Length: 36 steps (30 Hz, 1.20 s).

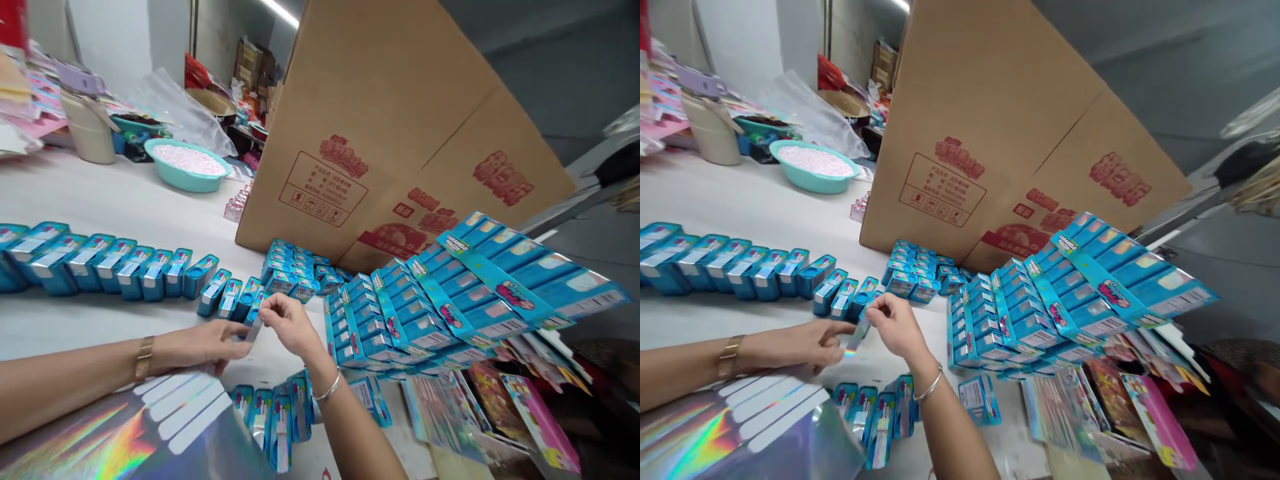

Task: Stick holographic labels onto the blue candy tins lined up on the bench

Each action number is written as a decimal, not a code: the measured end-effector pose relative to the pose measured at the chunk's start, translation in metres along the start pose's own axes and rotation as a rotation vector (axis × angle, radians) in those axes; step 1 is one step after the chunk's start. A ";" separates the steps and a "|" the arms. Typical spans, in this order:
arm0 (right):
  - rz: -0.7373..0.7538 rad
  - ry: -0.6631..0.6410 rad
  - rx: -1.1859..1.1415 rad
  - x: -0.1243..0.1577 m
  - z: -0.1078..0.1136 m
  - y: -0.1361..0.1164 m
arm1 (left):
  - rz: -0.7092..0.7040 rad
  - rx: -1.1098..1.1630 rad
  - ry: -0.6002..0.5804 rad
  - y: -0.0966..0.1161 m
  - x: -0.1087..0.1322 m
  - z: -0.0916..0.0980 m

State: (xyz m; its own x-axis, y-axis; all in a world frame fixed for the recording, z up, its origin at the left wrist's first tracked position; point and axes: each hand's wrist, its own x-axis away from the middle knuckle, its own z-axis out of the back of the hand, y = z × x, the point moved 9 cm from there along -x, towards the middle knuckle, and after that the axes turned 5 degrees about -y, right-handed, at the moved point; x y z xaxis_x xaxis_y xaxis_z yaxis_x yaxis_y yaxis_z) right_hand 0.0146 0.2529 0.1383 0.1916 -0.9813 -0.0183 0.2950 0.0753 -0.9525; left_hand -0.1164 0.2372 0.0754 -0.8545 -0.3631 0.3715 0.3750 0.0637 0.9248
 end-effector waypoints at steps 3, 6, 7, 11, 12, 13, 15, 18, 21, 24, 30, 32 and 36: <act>-0.013 0.023 0.051 -0.011 0.002 0.015 | 0.055 0.048 0.069 -0.012 -0.020 0.007; -0.021 0.075 0.171 -0.016 0.008 0.022 | 0.100 0.075 0.137 -0.028 -0.035 0.014; -0.016 0.094 0.219 -0.017 0.009 0.022 | 0.108 0.082 0.152 -0.032 -0.038 0.016; 0.067 0.175 0.409 -0.020 0.013 0.018 | 0.110 0.062 0.198 -0.039 -0.045 0.023; 0.085 0.185 0.435 -0.021 0.013 0.019 | 0.105 0.054 0.205 -0.039 -0.046 0.024; 0.093 0.188 0.450 -0.023 0.012 0.021 | 0.103 0.047 0.214 -0.039 -0.048 0.025; 0.087 0.177 0.456 -0.028 0.011 0.029 | 0.109 0.037 0.238 -0.040 -0.051 0.027; 0.041 0.159 0.444 -0.035 0.010 0.046 | 0.130 0.029 0.274 -0.044 -0.058 0.029; 0.001 0.187 0.373 -0.042 0.014 0.062 | 0.140 0.019 0.299 -0.050 -0.062 0.031; -0.025 0.226 0.273 -0.049 0.016 0.073 | 0.157 -0.001 0.310 -0.056 -0.062 0.031; 0.037 0.240 0.323 -0.040 0.018 0.052 | 0.143 -0.071 0.340 -0.047 -0.047 0.033; 0.065 0.257 0.333 -0.021 0.024 0.031 | 0.101 -0.115 0.366 -0.028 -0.032 0.034; 0.056 0.005 0.276 0.027 0.005 -0.008 | -0.009 -0.265 0.406 0.022 0.005 0.031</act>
State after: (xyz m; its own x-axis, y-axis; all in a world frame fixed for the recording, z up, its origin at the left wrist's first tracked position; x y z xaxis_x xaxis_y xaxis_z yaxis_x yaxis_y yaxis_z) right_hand 0.0219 0.2262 0.1469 0.2102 -0.9751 -0.0712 0.5276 0.1745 -0.8314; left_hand -0.1232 0.2658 0.1005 -0.6687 -0.6994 0.2525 0.4918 -0.1614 0.8556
